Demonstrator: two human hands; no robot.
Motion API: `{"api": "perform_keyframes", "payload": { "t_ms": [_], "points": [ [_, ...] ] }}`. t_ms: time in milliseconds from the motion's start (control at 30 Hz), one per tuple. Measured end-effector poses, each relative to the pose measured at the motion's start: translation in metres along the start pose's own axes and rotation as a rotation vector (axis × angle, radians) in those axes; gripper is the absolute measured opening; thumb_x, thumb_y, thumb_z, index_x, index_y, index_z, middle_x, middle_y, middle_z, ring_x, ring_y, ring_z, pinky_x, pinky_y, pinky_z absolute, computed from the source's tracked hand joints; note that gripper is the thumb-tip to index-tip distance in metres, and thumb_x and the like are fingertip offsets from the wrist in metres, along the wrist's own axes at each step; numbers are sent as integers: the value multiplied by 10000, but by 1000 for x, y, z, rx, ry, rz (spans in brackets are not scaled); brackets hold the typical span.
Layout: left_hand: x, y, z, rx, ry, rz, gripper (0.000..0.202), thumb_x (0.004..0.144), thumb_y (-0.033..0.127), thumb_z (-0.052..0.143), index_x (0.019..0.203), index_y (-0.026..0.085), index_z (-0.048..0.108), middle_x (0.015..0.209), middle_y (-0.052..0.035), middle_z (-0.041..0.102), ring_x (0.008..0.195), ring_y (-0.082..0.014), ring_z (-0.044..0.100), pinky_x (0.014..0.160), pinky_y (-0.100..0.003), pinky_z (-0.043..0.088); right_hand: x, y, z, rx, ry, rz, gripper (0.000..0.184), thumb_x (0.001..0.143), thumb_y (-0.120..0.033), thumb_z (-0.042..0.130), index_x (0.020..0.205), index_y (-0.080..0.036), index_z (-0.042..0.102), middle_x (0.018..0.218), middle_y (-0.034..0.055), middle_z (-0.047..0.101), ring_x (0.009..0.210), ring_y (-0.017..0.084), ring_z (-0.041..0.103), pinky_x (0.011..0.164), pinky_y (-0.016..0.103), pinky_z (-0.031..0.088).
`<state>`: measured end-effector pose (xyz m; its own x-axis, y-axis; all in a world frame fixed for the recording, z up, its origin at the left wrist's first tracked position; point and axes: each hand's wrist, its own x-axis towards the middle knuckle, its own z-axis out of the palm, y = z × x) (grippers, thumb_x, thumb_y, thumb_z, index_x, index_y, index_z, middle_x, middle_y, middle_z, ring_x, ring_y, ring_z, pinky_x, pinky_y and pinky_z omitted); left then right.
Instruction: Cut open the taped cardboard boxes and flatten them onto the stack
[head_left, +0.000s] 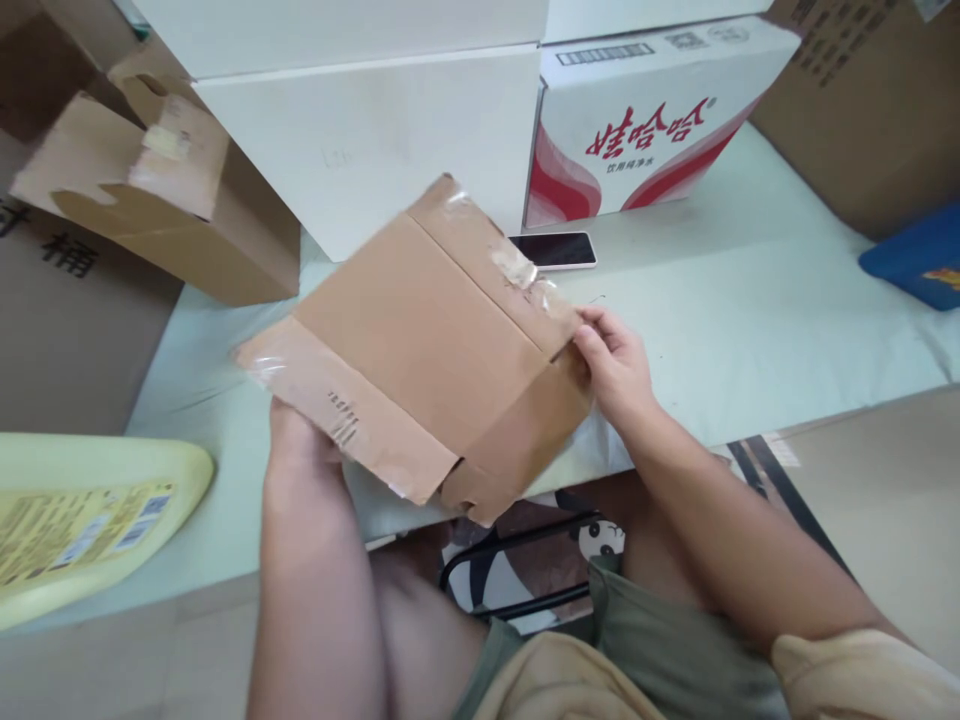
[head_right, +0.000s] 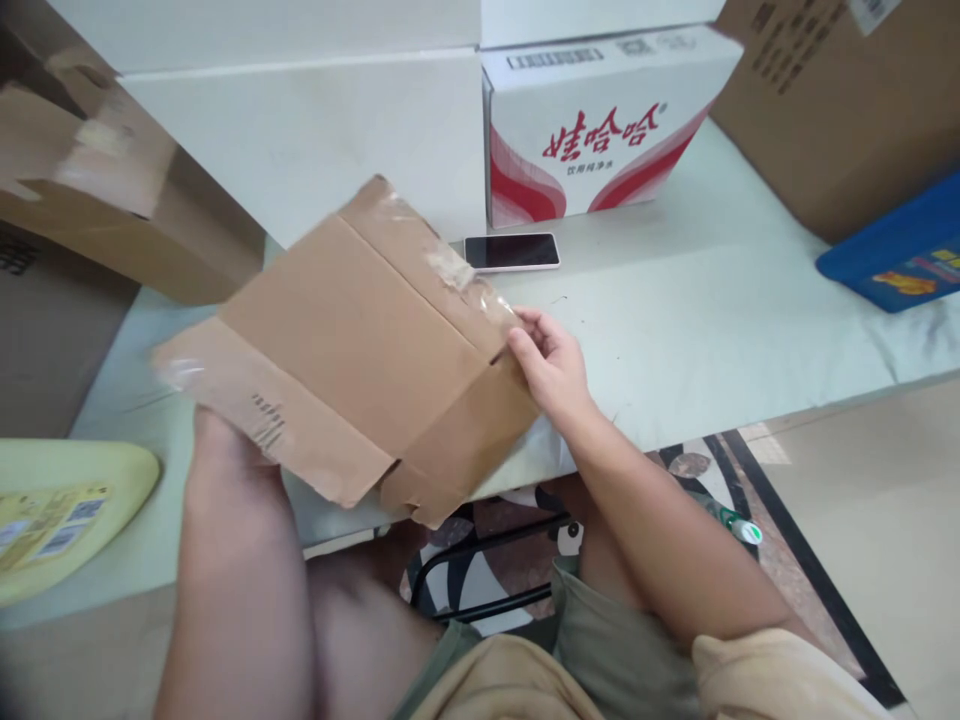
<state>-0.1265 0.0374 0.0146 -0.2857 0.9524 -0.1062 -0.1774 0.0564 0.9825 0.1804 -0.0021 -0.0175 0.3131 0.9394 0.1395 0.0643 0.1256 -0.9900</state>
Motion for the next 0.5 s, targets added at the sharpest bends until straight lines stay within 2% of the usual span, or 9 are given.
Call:
{"api": "perform_keyframes", "payload": {
  "t_ms": [67,133,167,233,300,333,367,433,500],
  "points": [
    [-5,12,8,-78,-13,75,416,641,620,849,845,277,733,809,-40,790,1095,-346,762,898,-457,661,4,6,-2,-130,100,-38,547,790,-622,834,1197,-281,700,1293,78,735,1207,289,663,1039,462,546],
    [-10,20,12,-136,-26,151,411,662,600,853,919,295,756,857,-40,805,1163,-336,747,963,-444,642,8,10,-3,-103,163,-14,685,708,-596,898,1267,-289,647,1413,92,679,1243,279,644,1007,436,565],
    [-11,22,12,-157,-32,182,412,679,591,850,959,301,762,892,-38,812,1196,-327,737,993,-432,628,9,10,-2,-31,136,41,716,681,-614,910,1256,-287,638,1361,89,701,1153,257,676,910,394,592],
    [-12,22,10,-184,-45,216,410,721,571,837,1027,308,762,958,-33,817,1248,-312,715,1038,-410,602,8,8,0,143,-54,217,667,656,-687,903,1106,-256,666,1026,52,763,803,187,684,626,289,547],
    [-11,20,8,-193,-41,251,412,760,577,800,1058,296,756,994,-40,814,1264,-314,702,1044,-405,593,4,1,1,250,-291,375,618,633,-739,900,877,-221,668,693,-5,670,518,115,527,443,235,398],
    [-10,18,7,-203,-26,275,408,779,580,764,1061,286,750,997,-47,808,1259,-319,701,1032,-406,593,2,-4,2,277,-372,417,619,615,-746,909,795,-211,656,612,-21,621,449,89,448,400,228,342],
    [-8,17,6,-223,0,302,393,799,572,716,1053,273,741,986,-55,800,1239,-320,705,1012,-404,596,0,-8,2,297,-415,431,618,605,-741,920,743,-204,648,573,-28,595,412,71,396,377,226,313],
    [-4,16,5,-316,66,319,355,819,521,598,1015,246,708,931,-63,773,1150,-306,726,944,-386,605,-3,-17,0,326,-405,407,601,613,-720,928,695,-200,637,533,-39,569,374,50,338,356,221,292],
    [0,18,6,-463,154,201,304,810,471,506,941,235,646,824,-46,718,955,-252,738,798,-330,606,-3,-25,-5,335,-324,359,593,624,-704,930,671,-207,609,488,-57,518,348,40,287,335,216,258]
  ]
}}
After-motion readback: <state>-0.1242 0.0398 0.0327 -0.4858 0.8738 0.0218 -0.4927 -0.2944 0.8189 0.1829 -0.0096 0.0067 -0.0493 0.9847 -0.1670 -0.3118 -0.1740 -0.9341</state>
